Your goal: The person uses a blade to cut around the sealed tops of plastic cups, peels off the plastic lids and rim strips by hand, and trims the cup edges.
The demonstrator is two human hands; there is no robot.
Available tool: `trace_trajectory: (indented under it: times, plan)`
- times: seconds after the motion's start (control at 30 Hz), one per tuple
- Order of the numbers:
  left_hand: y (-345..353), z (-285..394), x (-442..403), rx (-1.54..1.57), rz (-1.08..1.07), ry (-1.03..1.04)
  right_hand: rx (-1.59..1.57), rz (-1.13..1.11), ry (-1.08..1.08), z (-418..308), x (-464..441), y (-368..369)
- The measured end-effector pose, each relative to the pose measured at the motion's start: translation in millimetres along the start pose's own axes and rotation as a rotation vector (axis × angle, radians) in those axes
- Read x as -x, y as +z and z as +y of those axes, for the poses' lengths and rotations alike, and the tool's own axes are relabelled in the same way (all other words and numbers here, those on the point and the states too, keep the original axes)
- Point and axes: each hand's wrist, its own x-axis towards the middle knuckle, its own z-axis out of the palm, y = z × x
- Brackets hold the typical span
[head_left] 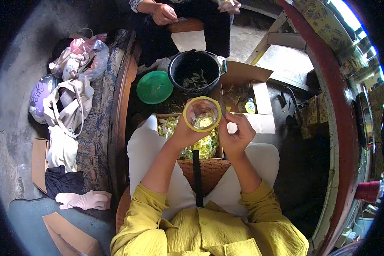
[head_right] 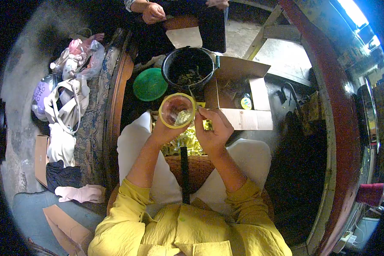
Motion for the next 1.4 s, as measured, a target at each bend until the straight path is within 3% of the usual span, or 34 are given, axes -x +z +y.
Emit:
trace_trajectory:
  times: [0.6, 0.7, 0.8, 0.9, 1.2, 1.3, 1.4]
  plan:
    - [-6, -1, 5, -0.022, -0.127, -0.041, -0.092, -0.079, 0.049, 7, -5, -6]
    - [-7, 3, 5, 0.016, -0.105, -0.145, -0.096, -0.095, 0.059, 4, -6, -7]
    - [-7, 7, 1, 0.013, -0.148, -0.074, -0.104, -0.089, 0.060, 2, -7, -5]
    - [-5, -2, 2, -0.017, -0.070, 0.027, -0.058, -0.045, 0.065, 7, -2, -3]
    - [0, -6, 2, 0.151, 0.040, -0.031, 0.018, -0.006, 0.014, 0, -2, -1]
    - [2, -10, 3, -0.023, 0.057, 0.068, 0.059, -0.026, -0.016, 1, 2, 0]
    - [5, -8, 2, -0.033, 0.094, 0.005, 0.098, 0.005, -0.024, 1, 0, 0]
